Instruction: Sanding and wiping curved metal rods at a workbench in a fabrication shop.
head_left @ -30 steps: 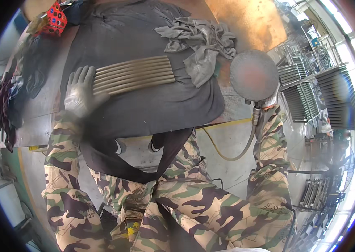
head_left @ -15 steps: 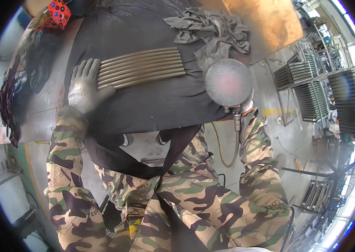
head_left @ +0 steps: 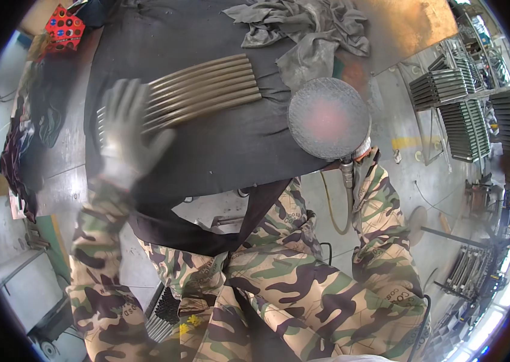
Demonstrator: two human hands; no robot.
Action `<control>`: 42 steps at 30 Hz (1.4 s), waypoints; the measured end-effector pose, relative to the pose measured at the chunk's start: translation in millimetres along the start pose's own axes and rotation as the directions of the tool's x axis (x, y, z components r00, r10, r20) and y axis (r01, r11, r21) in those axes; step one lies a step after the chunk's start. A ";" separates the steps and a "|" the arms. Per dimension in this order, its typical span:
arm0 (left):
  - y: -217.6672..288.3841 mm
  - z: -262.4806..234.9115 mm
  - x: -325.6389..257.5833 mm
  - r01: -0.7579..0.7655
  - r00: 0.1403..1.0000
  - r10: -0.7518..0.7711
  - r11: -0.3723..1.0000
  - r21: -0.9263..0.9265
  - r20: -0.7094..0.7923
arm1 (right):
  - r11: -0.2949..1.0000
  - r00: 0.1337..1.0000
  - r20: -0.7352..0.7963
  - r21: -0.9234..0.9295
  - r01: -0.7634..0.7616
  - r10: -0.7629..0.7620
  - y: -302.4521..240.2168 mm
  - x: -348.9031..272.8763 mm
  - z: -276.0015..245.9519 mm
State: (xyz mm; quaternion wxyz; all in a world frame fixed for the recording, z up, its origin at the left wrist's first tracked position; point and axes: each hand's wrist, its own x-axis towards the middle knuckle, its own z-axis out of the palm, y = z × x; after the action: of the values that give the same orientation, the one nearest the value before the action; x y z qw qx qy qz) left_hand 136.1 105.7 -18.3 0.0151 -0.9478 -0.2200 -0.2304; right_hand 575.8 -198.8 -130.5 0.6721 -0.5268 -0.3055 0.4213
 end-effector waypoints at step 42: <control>232.2 20.5 43.5 -0.075 0.975 -0.096 0.708 -0.702 -0.201 | 0.717 0.916 0.191 -0.573 0.397 -0.354 -38.5 -6.3 57.3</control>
State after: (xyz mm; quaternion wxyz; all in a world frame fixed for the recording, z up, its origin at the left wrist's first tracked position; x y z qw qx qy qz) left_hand 278.1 -83.5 -0.5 -0.3247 -0.8482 -0.1174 -0.4017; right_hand 533.3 -182.0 -78.3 0.5303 -0.6247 -0.5458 0.1749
